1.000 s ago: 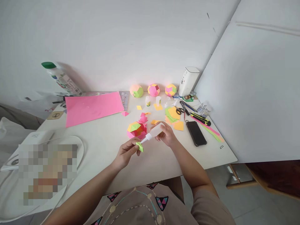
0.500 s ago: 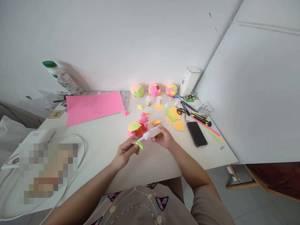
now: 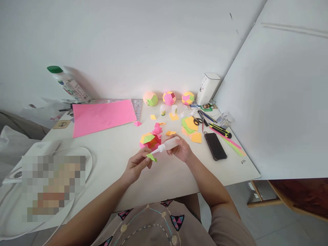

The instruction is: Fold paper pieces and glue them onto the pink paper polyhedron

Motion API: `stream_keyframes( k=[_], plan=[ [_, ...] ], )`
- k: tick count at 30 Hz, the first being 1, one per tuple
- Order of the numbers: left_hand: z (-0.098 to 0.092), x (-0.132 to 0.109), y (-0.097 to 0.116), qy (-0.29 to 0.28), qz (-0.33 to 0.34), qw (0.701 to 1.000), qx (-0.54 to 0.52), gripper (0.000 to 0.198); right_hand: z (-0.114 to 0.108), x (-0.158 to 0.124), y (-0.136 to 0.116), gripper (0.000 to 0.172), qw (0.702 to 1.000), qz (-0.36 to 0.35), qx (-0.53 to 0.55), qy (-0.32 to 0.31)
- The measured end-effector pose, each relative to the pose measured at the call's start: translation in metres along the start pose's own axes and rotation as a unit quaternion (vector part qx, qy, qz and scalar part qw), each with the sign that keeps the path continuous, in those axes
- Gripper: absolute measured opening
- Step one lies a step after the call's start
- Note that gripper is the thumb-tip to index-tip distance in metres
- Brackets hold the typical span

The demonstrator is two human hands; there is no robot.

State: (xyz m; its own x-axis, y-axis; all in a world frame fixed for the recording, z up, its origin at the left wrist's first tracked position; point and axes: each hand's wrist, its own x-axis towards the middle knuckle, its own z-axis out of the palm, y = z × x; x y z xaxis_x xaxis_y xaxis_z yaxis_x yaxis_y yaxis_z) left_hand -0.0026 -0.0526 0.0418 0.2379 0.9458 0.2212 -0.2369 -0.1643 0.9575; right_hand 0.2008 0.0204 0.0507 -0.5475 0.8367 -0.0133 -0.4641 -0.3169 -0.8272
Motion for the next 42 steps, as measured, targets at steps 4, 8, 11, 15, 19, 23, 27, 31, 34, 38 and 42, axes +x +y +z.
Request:
stream_keyframes(
  k=[4, 8, 11, 15, 19, 23, 27, 31, 34, 38, 42],
  plan=[
    [-0.003, -0.001, -0.001, 0.055, 0.045, 0.997, 0.037, 0.018, 0.0, 0.001, 0.002, 0.023, 1.0, 0.009, 0.018, 0.004],
    [-0.016, 0.006, -0.002, 0.311, 0.115, 0.941, 0.07, 0.019, 0.0, 0.002, 0.006, 0.024, 0.999, 0.005, 0.024, 0.041],
    [-0.03, 0.018, -0.004, 0.412, 0.065, 0.908, 0.036, 0.013, 0.0, 0.004, 0.008, 0.025, 0.998, -0.023, -0.008, 0.052],
    [-0.039, 0.029, -0.008, 0.357, 0.019, 0.933, -0.046, 0.018, 0.001, 0.004, 0.012, 0.025, 0.996, -0.057, -0.054, 0.053],
    [-0.034, 0.029, -0.009, 0.304, 0.012, 0.949, -0.085, 0.023, 0.002, 0.004, 0.015, 0.025, 0.993, -0.064, -0.076, 0.058],
    [-0.031, 0.028, -0.01, 0.278, -0.002, 0.953, -0.123, 0.026, 0.003, 0.005, 0.016, 0.026, 0.993, -0.053, -0.082, 0.059],
    [-0.031, 0.028, -0.012, 0.276, -0.02, 0.95, -0.142, 0.025, 0.005, 0.006, 0.017, 0.024, 0.993, -0.05, -0.086, 0.059],
    [-0.029, 0.028, -0.013, 0.277, -0.027, 0.951, -0.132, 0.028, 0.005, 0.006, 0.018, 0.025, 0.993, -0.048, -0.09, 0.063],
    [-0.028, 0.027, -0.012, 0.274, -0.026, 0.953, -0.128, 0.028, 0.005, 0.007, 0.019, 0.026, 0.993, -0.047, -0.089, 0.062],
    [-0.028, 0.028, -0.013, 0.274, -0.026, 0.953, -0.125, 0.028, 0.005, 0.006, 0.019, 0.025, 0.993, -0.047, -0.092, 0.062],
    [-0.029, 0.028, -0.013, 0.274, -0.022, 0.953, -0.131, 0.027, 0.004, 0.006, 0.019, 0.025, 0.993, -0.043, -0.089, 0.07]
  ],
)
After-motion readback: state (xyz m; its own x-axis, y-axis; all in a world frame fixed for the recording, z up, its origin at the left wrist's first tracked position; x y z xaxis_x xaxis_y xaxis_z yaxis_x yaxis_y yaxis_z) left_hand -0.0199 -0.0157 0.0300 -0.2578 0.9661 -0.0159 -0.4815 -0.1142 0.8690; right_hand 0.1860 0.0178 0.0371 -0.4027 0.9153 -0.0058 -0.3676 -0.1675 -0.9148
